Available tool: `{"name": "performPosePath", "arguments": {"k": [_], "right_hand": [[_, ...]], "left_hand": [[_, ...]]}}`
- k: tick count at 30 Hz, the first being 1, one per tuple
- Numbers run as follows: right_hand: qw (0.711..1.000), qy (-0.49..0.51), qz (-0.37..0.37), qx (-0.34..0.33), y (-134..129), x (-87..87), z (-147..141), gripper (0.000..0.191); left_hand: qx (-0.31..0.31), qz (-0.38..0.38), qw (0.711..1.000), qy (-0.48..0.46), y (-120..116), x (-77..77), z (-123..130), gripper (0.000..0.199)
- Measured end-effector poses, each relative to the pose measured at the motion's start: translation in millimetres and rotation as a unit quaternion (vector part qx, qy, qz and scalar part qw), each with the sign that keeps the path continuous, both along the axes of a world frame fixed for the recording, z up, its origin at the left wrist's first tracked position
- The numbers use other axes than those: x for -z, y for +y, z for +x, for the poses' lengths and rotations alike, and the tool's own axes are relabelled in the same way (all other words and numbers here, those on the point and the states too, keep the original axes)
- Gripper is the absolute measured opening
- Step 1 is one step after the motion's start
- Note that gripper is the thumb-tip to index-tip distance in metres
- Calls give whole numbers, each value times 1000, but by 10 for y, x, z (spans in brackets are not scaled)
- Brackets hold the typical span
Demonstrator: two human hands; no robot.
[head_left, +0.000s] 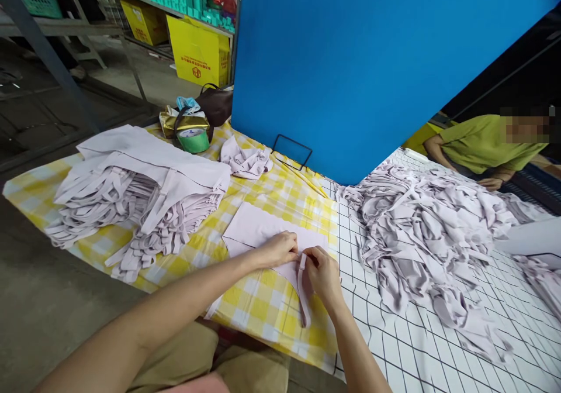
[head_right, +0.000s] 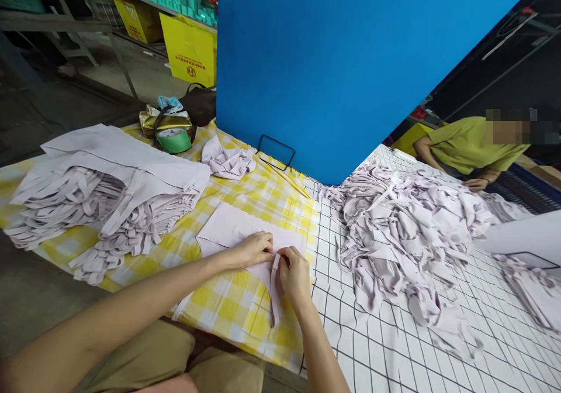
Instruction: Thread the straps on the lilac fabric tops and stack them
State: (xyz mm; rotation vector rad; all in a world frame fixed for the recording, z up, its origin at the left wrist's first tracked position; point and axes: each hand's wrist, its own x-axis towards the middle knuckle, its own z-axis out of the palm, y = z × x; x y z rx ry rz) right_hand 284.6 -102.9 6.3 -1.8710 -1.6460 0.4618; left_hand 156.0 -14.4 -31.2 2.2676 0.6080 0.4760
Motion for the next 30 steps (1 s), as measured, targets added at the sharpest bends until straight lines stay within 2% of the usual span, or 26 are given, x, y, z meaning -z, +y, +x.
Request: {"name": "performPosePath", "arguments": {"k": [6,10,13,17,21,23,26,30], "right_hand": [[999,33,22,20,40,58,-92,20],[995,59,29,70,-41,109,-109,21],[987,103,10,121,-194,64,-184,32],[954,231,-72,175,-415,-79,-367,54],[911,363,-143,136,-647,-184,-445,58],[915,358,-127,132,-819,-176,-426,52],[936,304,-77,158,-1145,-71,-406,48],[952,196,-21,233,-1568,124,-512,46]], "left_hand": [[1,10,1000,3,-7,26,4,12],[-12,5,1000,8,-44,-14,1,12],[-13,-2,1000,12,-70,-57,-20,11],[16,-8,1000,11,-75,-131,-116,11],[73,29,997,10,-93,-208,-276,16],[82,56,995,14,-115,-216,-336,19],[77,72,994,29,-146,-190,-359,28],[73,70,993,56,-160,-200,-331,32]]}}
